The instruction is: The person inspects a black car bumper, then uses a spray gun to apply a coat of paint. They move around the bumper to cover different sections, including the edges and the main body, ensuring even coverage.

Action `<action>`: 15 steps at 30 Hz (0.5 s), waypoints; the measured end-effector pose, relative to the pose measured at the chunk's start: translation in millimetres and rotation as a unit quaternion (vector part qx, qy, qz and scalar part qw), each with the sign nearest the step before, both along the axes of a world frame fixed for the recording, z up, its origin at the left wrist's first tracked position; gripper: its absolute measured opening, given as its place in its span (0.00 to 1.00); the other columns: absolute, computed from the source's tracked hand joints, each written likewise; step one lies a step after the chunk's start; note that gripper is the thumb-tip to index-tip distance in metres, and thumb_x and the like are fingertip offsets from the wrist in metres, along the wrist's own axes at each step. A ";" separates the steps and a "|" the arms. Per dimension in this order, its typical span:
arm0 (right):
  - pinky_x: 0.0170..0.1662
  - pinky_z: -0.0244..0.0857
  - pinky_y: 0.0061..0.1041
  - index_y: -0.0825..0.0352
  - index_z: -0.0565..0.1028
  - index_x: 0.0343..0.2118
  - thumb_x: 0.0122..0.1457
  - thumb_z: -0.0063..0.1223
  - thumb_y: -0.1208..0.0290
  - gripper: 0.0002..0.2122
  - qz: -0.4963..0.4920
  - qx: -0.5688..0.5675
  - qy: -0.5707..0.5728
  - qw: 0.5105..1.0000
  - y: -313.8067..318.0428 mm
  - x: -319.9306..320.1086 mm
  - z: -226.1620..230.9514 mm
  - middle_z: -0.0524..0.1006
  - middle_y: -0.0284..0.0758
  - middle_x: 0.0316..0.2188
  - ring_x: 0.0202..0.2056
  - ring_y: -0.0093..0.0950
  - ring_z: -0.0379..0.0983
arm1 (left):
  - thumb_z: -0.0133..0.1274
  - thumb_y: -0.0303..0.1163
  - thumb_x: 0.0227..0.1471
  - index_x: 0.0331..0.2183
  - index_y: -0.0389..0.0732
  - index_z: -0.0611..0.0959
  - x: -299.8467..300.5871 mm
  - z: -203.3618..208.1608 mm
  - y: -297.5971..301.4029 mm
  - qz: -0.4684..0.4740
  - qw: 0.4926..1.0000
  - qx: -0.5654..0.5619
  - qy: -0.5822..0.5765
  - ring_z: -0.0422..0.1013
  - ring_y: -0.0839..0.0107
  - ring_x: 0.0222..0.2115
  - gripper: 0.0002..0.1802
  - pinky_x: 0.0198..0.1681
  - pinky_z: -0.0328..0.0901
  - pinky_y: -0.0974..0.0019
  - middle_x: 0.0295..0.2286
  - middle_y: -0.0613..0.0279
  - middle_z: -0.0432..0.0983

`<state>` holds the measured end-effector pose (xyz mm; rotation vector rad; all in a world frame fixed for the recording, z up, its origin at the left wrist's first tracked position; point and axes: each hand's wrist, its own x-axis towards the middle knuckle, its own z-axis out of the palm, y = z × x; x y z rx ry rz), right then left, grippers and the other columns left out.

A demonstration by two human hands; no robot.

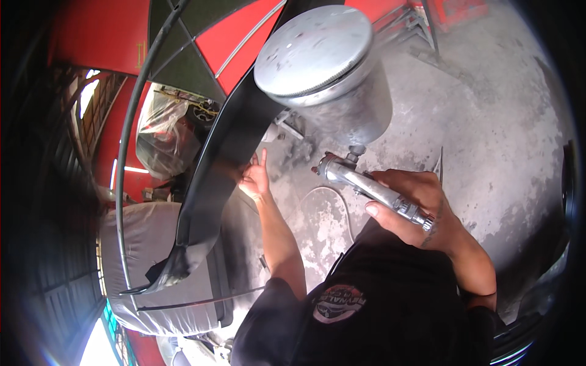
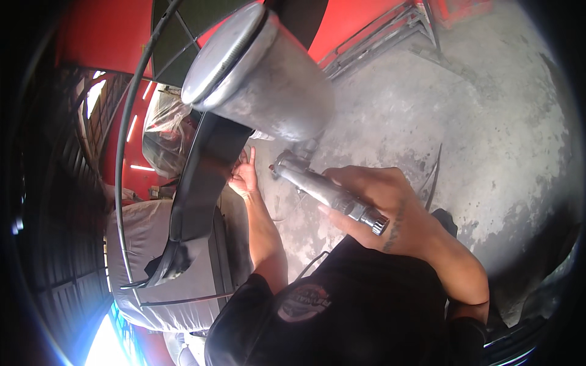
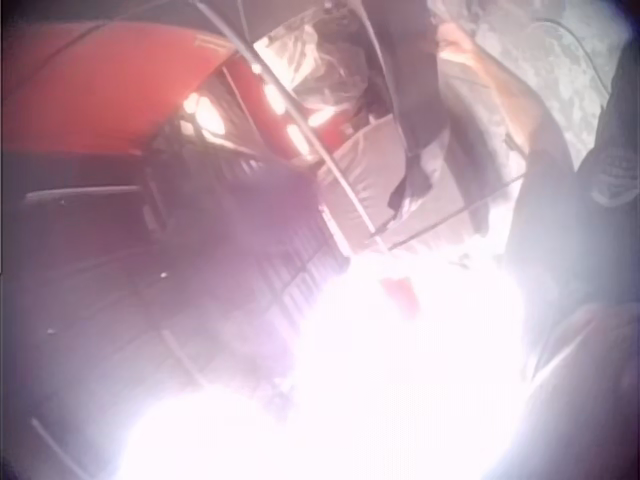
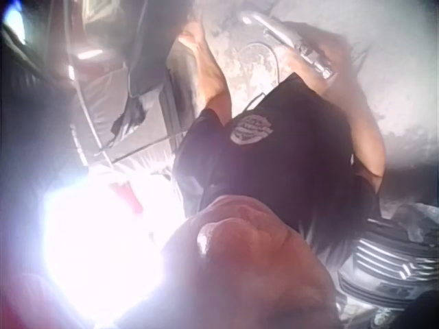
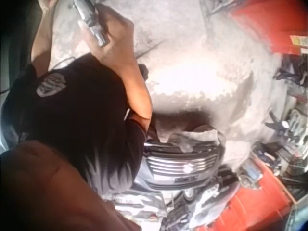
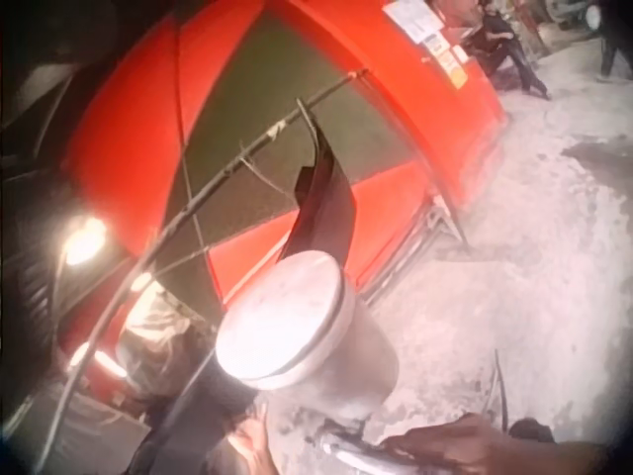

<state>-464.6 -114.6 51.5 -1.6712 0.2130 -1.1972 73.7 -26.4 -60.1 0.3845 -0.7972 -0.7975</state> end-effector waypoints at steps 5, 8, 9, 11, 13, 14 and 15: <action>0.30 0.70 0.29 0.73 0.80 0.44 0.58 0.65 0.75 0.13 -0.092 0.038 0.032 0.995 -13.8 -17.5 14.5 0.81 0.41 0.27 0.24 0.32 0.79 | 0.56 0.50 0.62 0.52 0.37 0.86 3.2 -0.5 -3.2 -0.023 1.000 -0.011 -0.002 0.59 0.48 0.66 0.28 0.72 0.37 0.23 0.59 0.58 0.76; 0.31 0.69 0.26 0.73 0.80 0.47 0.61 0.63 0.75 0.13 -0.175 0.084 0.091 0.977 -16.5 -31.4 28.3 0.79 0.39 0.26 0.25 0.24 0.77 | 0.57 0.51 0.62 0.52 0.38 0.86 4.4 1.4 -4.2 0.024 0.999 0.017 0.031 0.62 0.49 0.64 0.28 0.72 0.37 0.23 0.59 0.59 0.76; 0.32 0.69 0.26 0.74 0.80 0.47 0.61 0.63 0.75 0.13 -0.204 0.083 0.072 0.973 -16.8 -30.1 27.0 0.80 0.38 0.26 0.25 0.24 0.76 | 0.56 0.52 0.62 0.51 0.40 0.86 4.9 2.2 -6.3 0.036 0.999 0.024 0.024 0.62 0.50 0.63 0.28 0.71 0.38 0.23 0.59 0.61 0.76; 0.32 0.69 0.26 0.74 0.80 0.48 0.62 0.62 0.75 0.13 -0.258 0.079 0.034 0.962 -18.1 -24.4 19.8 0.80 0.37 0.26 0.25 0.24 0.76 | 0.55 0.54 0.62 0.51 0.45 0.87 7.8 2.7 -7.6 0.062 0.997 0.038 0.011 0.64 0.52 0.61 0.26 0.71 0.39 0.22 0.59 0.64 0.76; 0.32 0.69 0.26 0.74 0.79 0.49 0.63 0.62 0.75 0.14 -0.255 0.088 0.039 0.962 -15.0 -21.9 19.8 0.80 0.37 0.27 0.25 0.24 0.75 | 0.54 0.55 0.63 0.54 0.46 0.85 16.7 -1.8 -6.7 0.043 0.999 0.025 0.004 0.64 0.52 0.61 0.28 0.71 0.39 0.22 0.59 0.64 0.76; 0.32 0.69 0.26 0.74 0.79 0.49 0.63 0.62 0.75 0.14 -0.247 0.086 0.055 0.964 -11.9 -22.6 22.5 0.80 0.37 0.27 0.25 0.25 0.76 | 0.54 0.55 0.63 0.55 0.47 0.84 21.6 -3.9 -5.5 0.034 0.999 0.019 0.000 0.64 0.52 0.61 0.28 0.70 0.39 0.22 0.59 0.64 0.75; 0.32 0.69 0.26 0.74 0.79 0.49 0.63 0.62 0.75 0.14 -0.238 0.085 0.071 0.965 -9.1 -22.6 25.0 0.80 0.38 0.27 0.26 0.25 0.77 | 0.53 0.56 0.63 0.55 0.48 0.84 26.7 -5.8 -3.9 0.028 1.000 0.013 -0.002 0.64 0.52 0.61 0.28 0.70 0.39 0.22 0.59 0.65 0.75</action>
